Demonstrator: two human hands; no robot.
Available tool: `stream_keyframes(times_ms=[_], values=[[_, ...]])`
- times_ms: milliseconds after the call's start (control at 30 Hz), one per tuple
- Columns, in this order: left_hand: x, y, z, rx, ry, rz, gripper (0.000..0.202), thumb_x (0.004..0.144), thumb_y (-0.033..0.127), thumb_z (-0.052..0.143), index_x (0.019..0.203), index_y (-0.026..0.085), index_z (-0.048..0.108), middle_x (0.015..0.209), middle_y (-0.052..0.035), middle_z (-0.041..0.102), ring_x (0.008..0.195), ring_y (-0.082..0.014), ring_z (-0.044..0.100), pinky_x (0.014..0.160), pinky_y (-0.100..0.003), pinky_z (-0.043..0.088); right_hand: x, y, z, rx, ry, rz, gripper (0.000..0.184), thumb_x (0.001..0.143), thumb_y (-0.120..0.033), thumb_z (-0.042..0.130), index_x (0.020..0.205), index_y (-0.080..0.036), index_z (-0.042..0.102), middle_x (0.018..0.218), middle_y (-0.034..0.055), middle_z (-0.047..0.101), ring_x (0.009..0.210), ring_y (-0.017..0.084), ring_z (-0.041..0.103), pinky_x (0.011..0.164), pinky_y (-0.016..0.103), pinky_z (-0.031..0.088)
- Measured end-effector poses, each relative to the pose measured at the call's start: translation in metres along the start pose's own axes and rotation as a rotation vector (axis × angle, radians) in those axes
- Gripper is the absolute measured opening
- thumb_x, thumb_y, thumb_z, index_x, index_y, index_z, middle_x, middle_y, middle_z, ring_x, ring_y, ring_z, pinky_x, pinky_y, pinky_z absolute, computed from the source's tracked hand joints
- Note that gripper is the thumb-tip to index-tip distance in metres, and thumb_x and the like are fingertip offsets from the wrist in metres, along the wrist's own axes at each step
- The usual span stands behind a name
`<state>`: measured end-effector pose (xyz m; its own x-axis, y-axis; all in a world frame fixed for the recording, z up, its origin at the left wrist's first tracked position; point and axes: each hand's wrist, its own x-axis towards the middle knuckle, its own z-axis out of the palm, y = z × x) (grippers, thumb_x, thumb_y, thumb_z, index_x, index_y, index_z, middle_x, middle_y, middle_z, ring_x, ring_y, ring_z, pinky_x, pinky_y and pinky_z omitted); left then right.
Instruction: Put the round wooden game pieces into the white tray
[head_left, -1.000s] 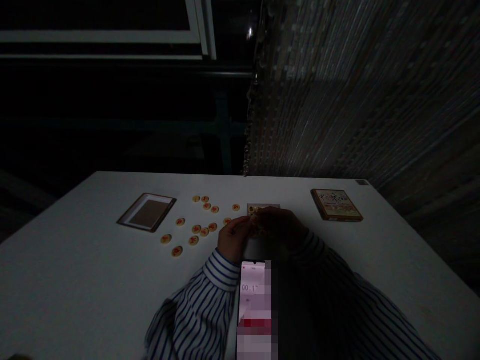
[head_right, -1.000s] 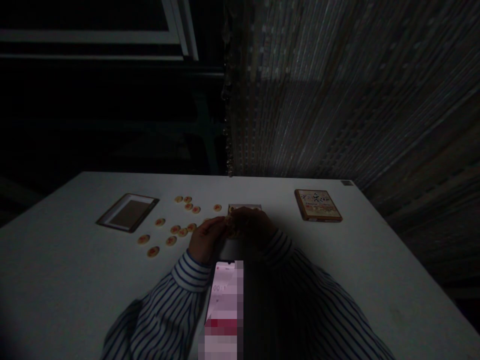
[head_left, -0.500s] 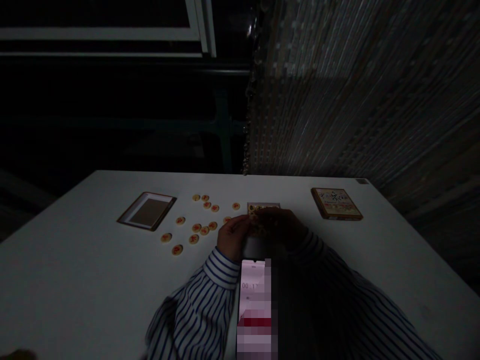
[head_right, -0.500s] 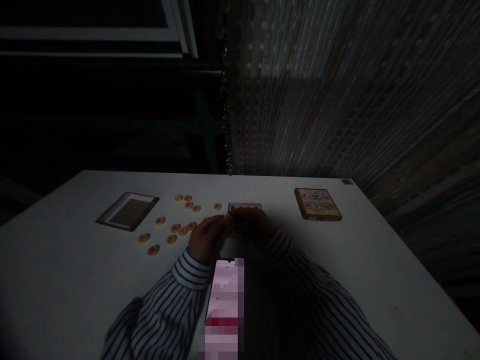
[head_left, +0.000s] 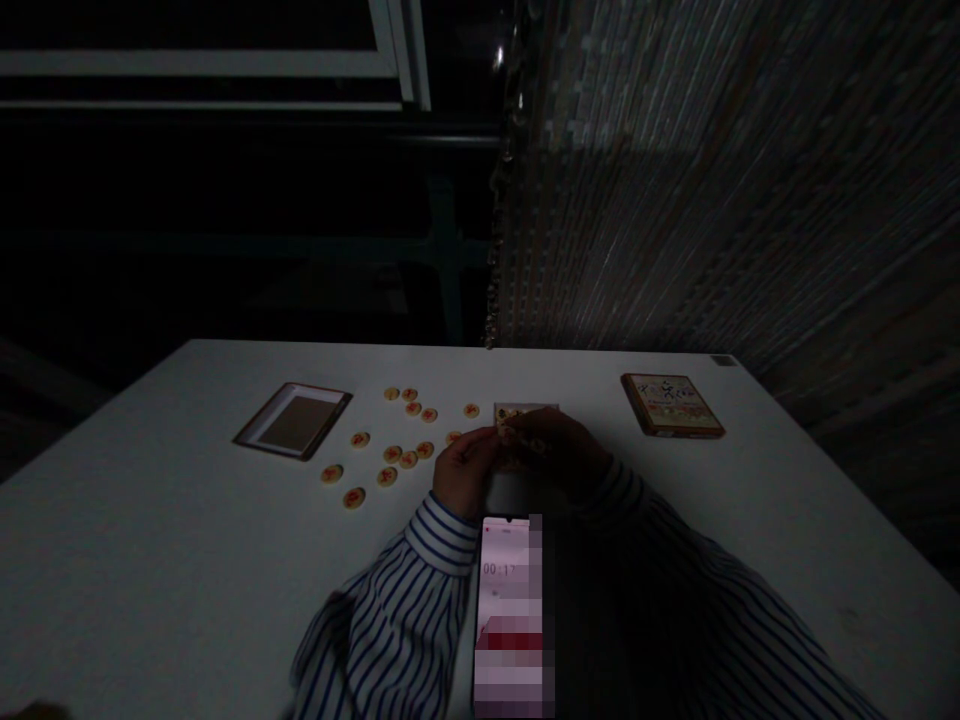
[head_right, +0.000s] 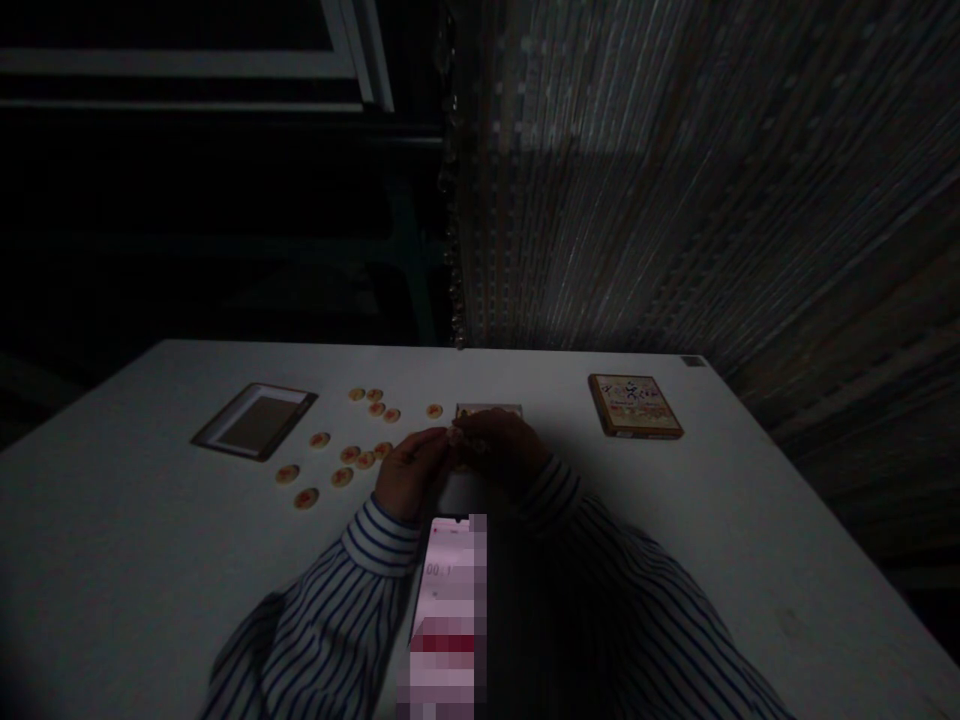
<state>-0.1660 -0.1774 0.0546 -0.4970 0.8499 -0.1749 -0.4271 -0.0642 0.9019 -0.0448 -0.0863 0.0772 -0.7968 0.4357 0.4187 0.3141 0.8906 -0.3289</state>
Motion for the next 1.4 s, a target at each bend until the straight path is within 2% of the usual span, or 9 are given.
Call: stream_keyframes(times_ms=[200,367,533,700,833,1033,1400], values=[[0.002,-0.001,-0.001,-0.016,0.017,-0.004,0.027,0.057,0.029,0.07,0.079,0.015,0.065,0.075,-0.0039,0.068,0.07,-0.0149,0.063,0.071,-0.029,0.05,0.007,-0.012,-0.019,-0.188,-0.113,-0.002,0.025,0.078,-0.037,0.048,0.085,-0.019,0.064,0.079,0.0051,0.068,0.069,0.016,0.059,0.06,0.025,0.04],[0.001,0.007,-0.004,0.282,0.128,0.174,0.016,0.061,0.026,0.065,0.072,0.014,0.066,0.071,-0.0042,0.067,0.069,-0.0146,0.062,0.068,-0.026,0.049,0.004,-0.007,-0.03,-0.279,-0.105,0.024,0.028,0.076,-0.04,0.049,0.088,-0.019,0.063,0.082,0.0061,0.067,0.071,0.016,0.058,0.06,0.025,0.036],[0.001,0.008,-0.009,0.468,0.137,0.293,0.012,0.063,0.024,0.061,0.071,0.015,0.065,0.07,-0.0042,0.067,0.067,-0.0143,0.061,0.066,-0.025,0.049,-0.005,0.008,-0.035,-0.271,-0.147,0.121,0.029,0.078,-0.039,0.046,0.093,-0.02,0.063,0.082,0.0056,0.066,0.071,0.015,0.058,0.062,0.024,0.038],[0.005,-0.003,-0.014,0.545,0.086,0.333,0.019,0.064,0.029,0.062,0.077,0.016,0.066,0.074,-0.005,0.066,0.071,-0.0161,0.061,0.068,-0.027,0.049,-0.008,0.012,-0.043,-0.274,-0.326,0.195,0.025,0.073,-0.032,0.052,0.091,-0.02,0.064,0.085,0.0062,0.067,0.076,0.016,0.059,0.066,0.026,0.04],[0.006,-0.006,-0.014,0.533,0.071,0.313,0.02,0.063,0.03,0.063,0.077,0.017,0.067,0.074,-0.0047,0.066,0.074,-0.0173,0.061,0.07,-0.029,0.049,-0.007,0.014,-0.04,-0.207,-0.42,0.165,0.02,0.069,-0.031,0.058,0.085,-0.022,0.065,0.091,0.005,0.066,0.082,0.017,0.059,0.068,0.025,0.042],[0.005,-0.005,-0.015,0.593,0.062,0.328,0.019,0.065,0.029,0.061,0.079,0.017,0.067,0.075,-0.005,0.066,0.071,-0.0163,0.061,0.069,-0.029,0.049,-0.008,0.017,-0.028,-0.261,-0.51,0.213,0.026,0.072,-0.039,0.055,0.087,-0.021,0.066,0.092,0.0066,0.065,0.077,0.017,0.06,0.062,0.024,0.043],[0.006,-0.007,-0.016,0.597,0.051,0.357,0.017,0.066,0.028,0.06,0.079,0.018,0.067,0.079,-0.0052,0.065,0.076,-0.017,0.06,0.076,-0.031,0.047,-0.009,0.018,-0.025,-0.294,-0.568,0.16,0.027,0.076,-0.042,0.049,0.084,-0.022,0.066,0.09,0.0068,0.064,0.075,0.017,0.06,0.059,0.024,0.042]])
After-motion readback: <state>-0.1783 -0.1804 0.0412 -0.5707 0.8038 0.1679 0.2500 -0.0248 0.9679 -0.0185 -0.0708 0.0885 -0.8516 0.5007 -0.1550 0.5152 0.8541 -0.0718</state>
